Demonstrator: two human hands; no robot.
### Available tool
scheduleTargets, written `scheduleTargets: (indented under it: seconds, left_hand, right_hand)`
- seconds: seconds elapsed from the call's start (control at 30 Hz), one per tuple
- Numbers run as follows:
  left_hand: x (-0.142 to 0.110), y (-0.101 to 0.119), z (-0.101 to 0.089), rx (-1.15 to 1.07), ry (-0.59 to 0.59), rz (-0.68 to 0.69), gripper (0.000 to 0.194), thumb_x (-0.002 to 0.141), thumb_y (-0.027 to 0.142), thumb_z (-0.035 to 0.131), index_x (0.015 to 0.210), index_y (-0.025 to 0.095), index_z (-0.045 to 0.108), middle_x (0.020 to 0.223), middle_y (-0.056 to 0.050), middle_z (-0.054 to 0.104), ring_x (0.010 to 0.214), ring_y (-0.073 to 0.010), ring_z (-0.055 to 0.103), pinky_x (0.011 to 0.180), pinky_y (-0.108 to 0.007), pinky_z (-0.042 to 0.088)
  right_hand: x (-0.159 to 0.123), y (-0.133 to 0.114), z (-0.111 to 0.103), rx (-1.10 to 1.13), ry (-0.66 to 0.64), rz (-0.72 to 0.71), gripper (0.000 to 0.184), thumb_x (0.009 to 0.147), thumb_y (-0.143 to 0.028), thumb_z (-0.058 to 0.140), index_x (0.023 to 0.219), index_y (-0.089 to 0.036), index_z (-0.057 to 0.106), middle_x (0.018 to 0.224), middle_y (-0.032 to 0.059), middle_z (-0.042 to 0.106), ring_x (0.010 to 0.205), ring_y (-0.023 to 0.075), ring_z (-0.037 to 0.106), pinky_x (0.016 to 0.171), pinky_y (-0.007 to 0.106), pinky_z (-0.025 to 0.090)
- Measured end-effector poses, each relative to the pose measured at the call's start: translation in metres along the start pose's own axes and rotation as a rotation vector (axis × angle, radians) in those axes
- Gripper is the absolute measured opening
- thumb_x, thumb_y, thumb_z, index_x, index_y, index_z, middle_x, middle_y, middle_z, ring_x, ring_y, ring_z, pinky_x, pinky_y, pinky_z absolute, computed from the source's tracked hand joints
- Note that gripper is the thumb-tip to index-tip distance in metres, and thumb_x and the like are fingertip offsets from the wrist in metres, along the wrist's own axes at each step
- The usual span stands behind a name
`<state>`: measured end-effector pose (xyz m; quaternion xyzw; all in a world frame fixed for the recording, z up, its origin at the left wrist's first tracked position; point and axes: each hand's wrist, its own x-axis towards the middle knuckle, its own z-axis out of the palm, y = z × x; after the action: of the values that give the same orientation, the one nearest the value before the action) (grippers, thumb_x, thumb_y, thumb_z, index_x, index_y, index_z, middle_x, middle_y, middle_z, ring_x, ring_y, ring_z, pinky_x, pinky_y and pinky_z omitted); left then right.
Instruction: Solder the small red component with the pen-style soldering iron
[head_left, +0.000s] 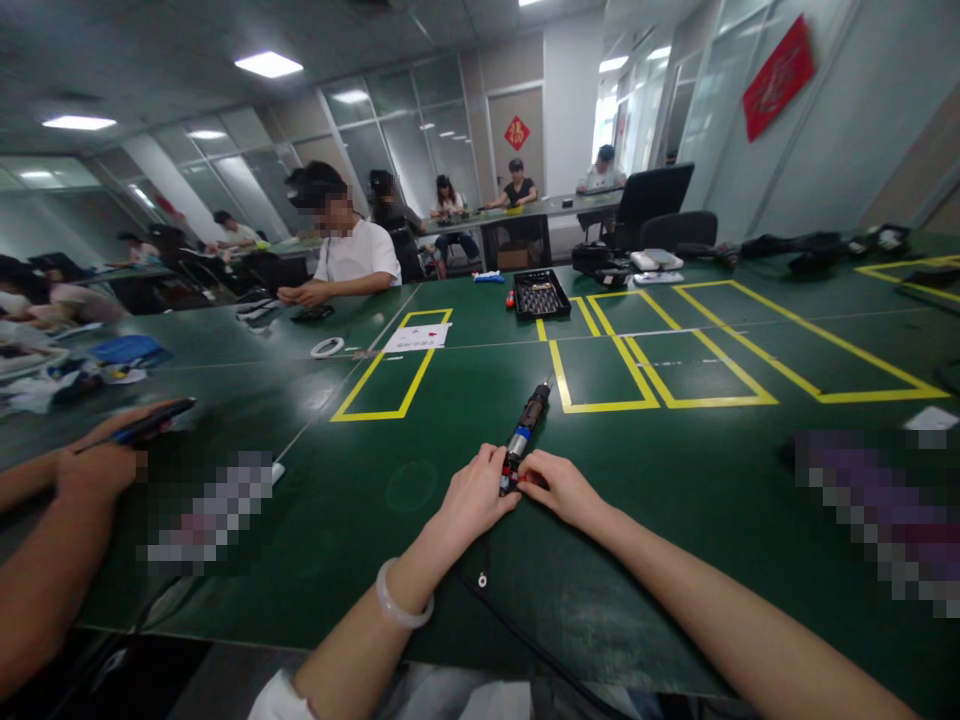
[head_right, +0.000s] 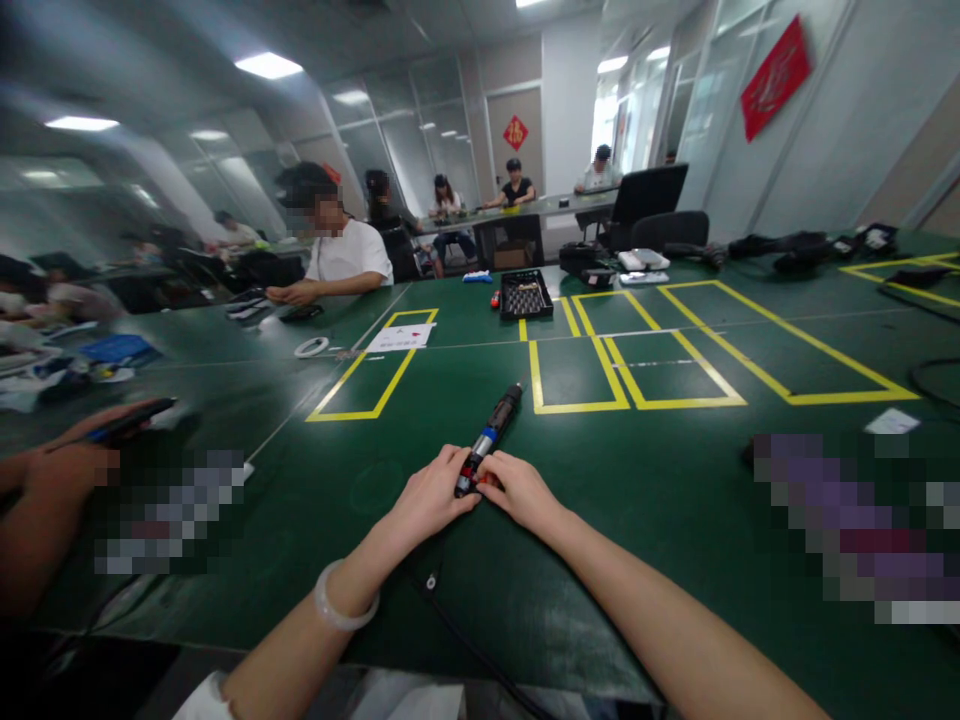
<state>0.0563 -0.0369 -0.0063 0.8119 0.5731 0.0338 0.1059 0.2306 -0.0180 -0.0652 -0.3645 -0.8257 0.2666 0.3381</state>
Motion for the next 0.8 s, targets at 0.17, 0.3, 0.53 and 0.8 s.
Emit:
scheduleTargets:
  seconds: [0.17,0.3,0.53,0.8]
  left_hand:
    - [0.001,0.001,0.007,-0.023,0.035,-0.003,0.053,0.080,0.039,0.056,0.129,0.024,0.042,0.127,-0.011,0.047,0.107,-0.0255,0.056,0.080,-0.032,0.047]
    - [0.002,0.000,0.016,-0.037,0.085,0.016,0.061,0.085,0.042,0.048,0.141,0.024,0.029,0.132,-0.012,0.045,0.111,-0.0259,0.054,0.082,-0.033,0.046]
    - [0.003,-0.009,0.015,0.012,0.096,0.025,0.062,0.087,0.049,0.046,0.142,0.026,0.027,0.130,-0.011,0.045,0.108,-0.0255,0.055,0.082,-0.033,0.046]
    - [-0.034,-0.062,-0.001,0.060,0.073,-0.096,0.064,0.088,0.052,0.040,0.145,0.029,0.024,0.135,-0.011,0.042,0.109,-0.0264,0.056,0.080,-0.034,0.048]
  right_hand:
    - [-0.001,-0.003,0.000,0.015,0.018,0.009,0.010,0.089,-0.023,0.055,0.080,-0.019,0.057,0.075,0.0007,0.057,0.065,0.0136,0.053,0.062,0.025,0.041]
    - [0.000,-0.006,-0.004,0.010,0.040,-0.010,0.019,0.092,-0.024,0.050,0.076,-0.019,0.056,0.079,0.0020,0.056,0.072,0.0153,0.055,0.068,0.026,0.043]
    - [-0.001,0.000,-0.010,0.010,0.051,0.025,0.019,0.094,-0.026,0.047,0.080,-0.019,0.058,0.081,0.0023,0.055,0.075,0.0156,0.055,0.070,0.026,0.043]
    - [-0.002,-0.002,-0.013,-0.007,-0.005,0.038,0.016,0.093,-0.023,0.049,0.080,-0.019,0.058,0.080,0.0018,0.055,0.072,0.0144,0.053,0.068,0.026,0.041]
